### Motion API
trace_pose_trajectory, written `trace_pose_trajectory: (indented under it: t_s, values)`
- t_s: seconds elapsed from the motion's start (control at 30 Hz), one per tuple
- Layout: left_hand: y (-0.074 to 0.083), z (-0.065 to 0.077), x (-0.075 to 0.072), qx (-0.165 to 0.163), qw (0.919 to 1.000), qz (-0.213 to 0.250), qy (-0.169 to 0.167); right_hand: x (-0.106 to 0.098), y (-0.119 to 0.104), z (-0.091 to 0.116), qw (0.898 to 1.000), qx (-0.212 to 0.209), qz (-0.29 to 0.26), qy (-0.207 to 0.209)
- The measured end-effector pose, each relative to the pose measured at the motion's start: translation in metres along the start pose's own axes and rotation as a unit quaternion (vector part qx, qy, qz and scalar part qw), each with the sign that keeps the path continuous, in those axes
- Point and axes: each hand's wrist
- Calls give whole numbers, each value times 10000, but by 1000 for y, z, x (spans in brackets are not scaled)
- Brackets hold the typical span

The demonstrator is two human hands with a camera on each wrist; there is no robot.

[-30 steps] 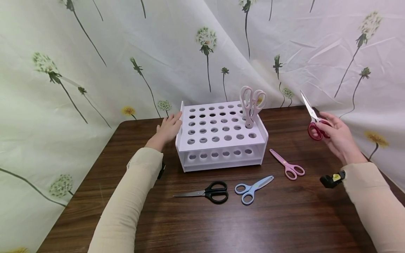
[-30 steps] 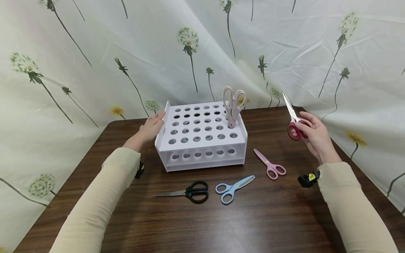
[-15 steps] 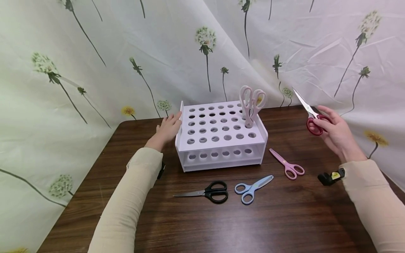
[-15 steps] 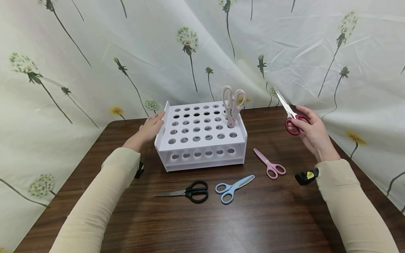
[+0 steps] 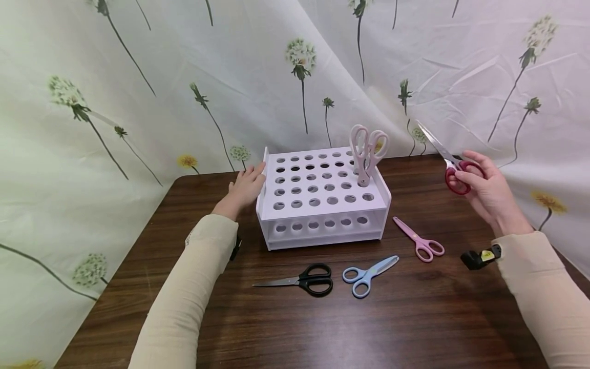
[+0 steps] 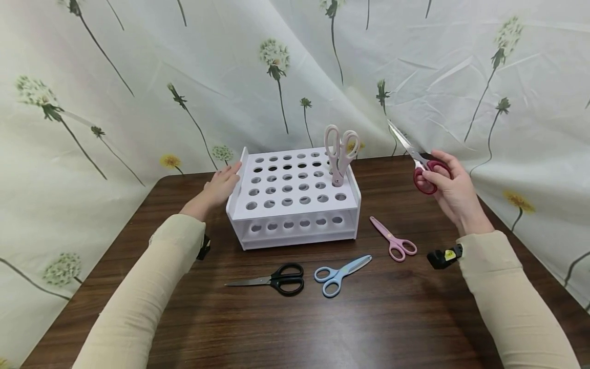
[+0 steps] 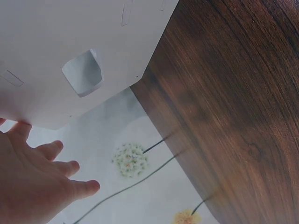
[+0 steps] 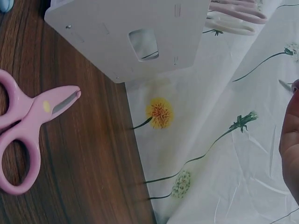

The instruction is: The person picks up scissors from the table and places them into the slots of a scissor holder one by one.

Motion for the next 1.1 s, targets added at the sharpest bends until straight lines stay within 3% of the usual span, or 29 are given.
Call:
trace_pose_trajectory:
  t_s: [0.2, 0.4, 1.1]
  values:
    - [0, 0, 1, -3, 10000, 23, 6, 4, 2, -1, 9997, -190, -108, 83]
    - [2, 0, 1, -20, 10000, 15, 26, 9, 3, -3, 9988, -326, 159, 339]
    - [0, 0, -1, 22, 9999, 139, -2, 23, 10, -12, 9964, -270, 759, 261]
Point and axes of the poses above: each hand's wrist, its own z-axis away from the middle knuckle, its own x-axis out of the palm, y = z × x, and after that the axes turned 11 degrees about -z, right-handed
